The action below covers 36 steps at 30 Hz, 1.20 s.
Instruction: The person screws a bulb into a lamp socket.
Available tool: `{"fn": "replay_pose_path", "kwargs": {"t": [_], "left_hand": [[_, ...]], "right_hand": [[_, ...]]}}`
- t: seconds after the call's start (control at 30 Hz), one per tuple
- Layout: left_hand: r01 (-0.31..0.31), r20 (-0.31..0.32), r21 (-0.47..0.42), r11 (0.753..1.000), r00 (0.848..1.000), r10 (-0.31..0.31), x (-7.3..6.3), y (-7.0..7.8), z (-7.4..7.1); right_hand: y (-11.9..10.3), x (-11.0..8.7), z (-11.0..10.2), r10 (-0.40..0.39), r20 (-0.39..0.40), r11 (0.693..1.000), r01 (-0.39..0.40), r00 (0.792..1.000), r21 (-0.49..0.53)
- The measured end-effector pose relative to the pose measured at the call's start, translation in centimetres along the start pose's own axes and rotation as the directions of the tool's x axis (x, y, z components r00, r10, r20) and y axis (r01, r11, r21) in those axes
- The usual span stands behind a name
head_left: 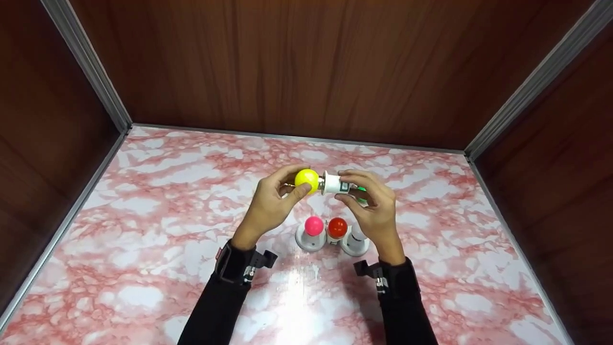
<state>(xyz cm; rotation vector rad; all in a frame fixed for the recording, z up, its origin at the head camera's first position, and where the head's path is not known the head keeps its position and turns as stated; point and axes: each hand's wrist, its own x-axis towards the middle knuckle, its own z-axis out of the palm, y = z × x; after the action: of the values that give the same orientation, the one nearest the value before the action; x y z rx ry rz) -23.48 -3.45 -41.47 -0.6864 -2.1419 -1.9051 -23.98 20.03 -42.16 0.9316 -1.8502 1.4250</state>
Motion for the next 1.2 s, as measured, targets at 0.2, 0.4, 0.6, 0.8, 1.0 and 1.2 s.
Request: {"fn": "replay_pose_path", "kwargs": {"t": [0.2,0.4,0.6,0.8,1.0,1.2], "left_hand": [[0.010,0.007,-0.011,1.000,1.000,-0.009,-0.12,0.05,0.00],[-0.005,0.009,-0.015,1.000,1.000,0.005,-0.20,-0.19,-0.24],[-0.031,0.020,-0.027,0.999,0.999,0.032,-0.06,-0.13,-0.44],[-0.053,0.030,-0.033,0.998,0.998,0.054,-0.02,-0.19,-0.48],[-0.105,0.026,0.053,0.993,0.994,0.104,0.01,-0.36,-0.57],[-0.154,0.027,0.128,0.980,0.988,0.152,0.05,-0.53,-0.63]], "right_hand": [[-0.06,-0.07,0.06,-0.008,0.021,1.000,0.008,1.000,-0.029],[0.05,-0.18,0.05,-0.011,0.014,0.995,0.013,1.000,-0.101],[0.32,-0.09,-0.06,-0.010,0.024,0.992,0.013,1.000,-0.127],[0.29,-0.16,-0.07,0.000,0.025,0.993,0.003,1.000,-0.118],[0.29,-0.22,-0.02,0.025,0.035,0.993,-0.021,0.999,-0.119],[0.25,-0.26,-0.07,0.042,0.037,0.991,-0.037,0.998,-0.128]]}}
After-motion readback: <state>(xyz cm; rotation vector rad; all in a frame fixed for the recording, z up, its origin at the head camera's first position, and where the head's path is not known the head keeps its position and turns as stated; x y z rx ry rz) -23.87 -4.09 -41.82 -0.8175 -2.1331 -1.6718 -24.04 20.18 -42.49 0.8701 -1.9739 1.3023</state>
